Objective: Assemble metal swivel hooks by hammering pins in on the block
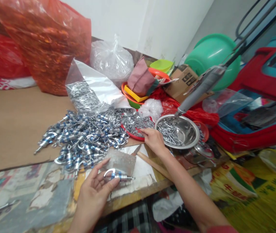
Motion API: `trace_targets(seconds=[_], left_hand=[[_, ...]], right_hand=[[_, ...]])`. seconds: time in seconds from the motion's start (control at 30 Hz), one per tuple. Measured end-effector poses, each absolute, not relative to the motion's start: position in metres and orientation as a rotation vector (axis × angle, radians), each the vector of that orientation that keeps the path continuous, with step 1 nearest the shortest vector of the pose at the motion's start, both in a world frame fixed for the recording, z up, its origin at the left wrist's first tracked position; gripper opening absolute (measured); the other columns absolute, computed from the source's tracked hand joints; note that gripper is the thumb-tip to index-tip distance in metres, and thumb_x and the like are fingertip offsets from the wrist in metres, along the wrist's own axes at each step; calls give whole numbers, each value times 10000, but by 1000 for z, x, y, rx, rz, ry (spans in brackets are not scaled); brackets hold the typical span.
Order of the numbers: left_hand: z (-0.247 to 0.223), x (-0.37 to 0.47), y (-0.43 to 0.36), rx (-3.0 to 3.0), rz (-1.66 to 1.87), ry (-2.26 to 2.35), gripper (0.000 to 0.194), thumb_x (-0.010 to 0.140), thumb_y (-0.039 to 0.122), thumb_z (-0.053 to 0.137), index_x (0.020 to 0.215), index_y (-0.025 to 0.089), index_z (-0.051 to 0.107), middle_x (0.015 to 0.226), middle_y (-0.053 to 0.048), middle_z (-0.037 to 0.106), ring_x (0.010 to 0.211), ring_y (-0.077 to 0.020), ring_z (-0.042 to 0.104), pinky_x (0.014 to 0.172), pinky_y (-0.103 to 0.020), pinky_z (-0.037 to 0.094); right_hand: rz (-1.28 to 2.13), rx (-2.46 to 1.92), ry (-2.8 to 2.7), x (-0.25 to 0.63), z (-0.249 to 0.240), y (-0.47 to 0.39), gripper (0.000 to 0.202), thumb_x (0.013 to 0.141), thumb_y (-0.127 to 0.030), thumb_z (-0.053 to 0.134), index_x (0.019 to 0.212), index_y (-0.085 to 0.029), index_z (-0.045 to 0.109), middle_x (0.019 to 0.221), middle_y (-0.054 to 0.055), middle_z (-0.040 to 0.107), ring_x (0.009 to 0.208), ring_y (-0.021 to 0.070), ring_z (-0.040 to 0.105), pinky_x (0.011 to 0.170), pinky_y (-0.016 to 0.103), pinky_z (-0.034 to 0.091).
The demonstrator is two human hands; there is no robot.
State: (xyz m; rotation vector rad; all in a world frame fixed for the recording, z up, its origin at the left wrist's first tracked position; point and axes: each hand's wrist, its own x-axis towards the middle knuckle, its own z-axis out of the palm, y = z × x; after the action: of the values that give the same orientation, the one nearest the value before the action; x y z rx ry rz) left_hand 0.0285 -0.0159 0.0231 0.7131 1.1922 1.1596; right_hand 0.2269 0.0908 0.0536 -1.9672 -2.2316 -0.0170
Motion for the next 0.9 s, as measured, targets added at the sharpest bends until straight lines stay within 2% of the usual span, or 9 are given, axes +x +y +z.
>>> trace_targets(seconds=[0.13, 0.33, 0.47, 0.6, 0.7, 0.8, 0.9], left_hand=[[23, 27, -14, 705, 1134, 1206, 714, 517, 264, 738, 1160, 183, 438, 714, -13, 693, 722, -178, 653, 662, -244, 523], [21, 25, -11, 696, 1134, 1186, 778, 510, 234, 737, 1201, 184, 381, 689, -7, 690, 689, -181, 655, 655, -281, 531], [17, 24, -10, 700, 1135, 1159, 792, 517, 211, 732, 1216, 187, 359, 658, 3, 678, 667, -175, 653, 645, -281, 526], [15, 23, -9, 701, 1144, 1135, 767, 525, 201, 729, 1203, 188, 370, 667, 0, 682, 666, -159, 649, 645, -259, 516], [15, 23, -9, 698, 1139, 1118, 766, 530, 190, 730, 1203, 181, 365, 670, 1, 677, 680, -157, 647, 659, -263, 512], [16, 22, -9, 695, 1134, 1106, 756, 541, 174, 724, 1204, 173, 362, 652, 12, 664, 679, -155, 646, 657, -262, 512], [18, 22, -10, 701, 1130, 1111, 761, 541, 166, 723, 1214, 159, 367, 660, 8, 666, 668, -157, 646, 642, -259, 517]], right_hand=[[-32, -2073, -2331, 243, 41, 139, 257, 772, -132, 480, 959, -207, 639, 893, 96, 669, 907, 225, 592, 780, 309, 426], [-13, -2030, -2363, 245, 31, 159, 284, 665, -146, 584, 946, -152, 625, 922, 122, 647, 876, 248, 591, 750, 302, 430], [-6, -1951, -2273, 254, 30, 161, 185, 712, -151, 537, 856, -145, 652, 920, 105, 643, 871, 218, 586, 767, 285, 425], [20, -1822, -2186, 256, 32, 146, 142, 746, -153, 509, 760, -128, 648, 814, 83, 656, 796, 185, 595, 748, 275, 438], [35, -1705, -2127, 242, 38, 119, 182, 796, -154, 445, 825, -119, 621, 837, 75, 653, 779, 148, 597, 728, 253, 452], [145, -1408, -2182, 216, 41, 82, 160, 803, -175, 449, 819, -140, 605, 824, 37, 659, 748, 104, 604, 693, 205, 469], [302, -777, -2330, 193, 39, 53, 140, 765, -122, 472, 752, -144, 609, 784, 34, 672, 752, 106, 612, 705, 218, 475]])
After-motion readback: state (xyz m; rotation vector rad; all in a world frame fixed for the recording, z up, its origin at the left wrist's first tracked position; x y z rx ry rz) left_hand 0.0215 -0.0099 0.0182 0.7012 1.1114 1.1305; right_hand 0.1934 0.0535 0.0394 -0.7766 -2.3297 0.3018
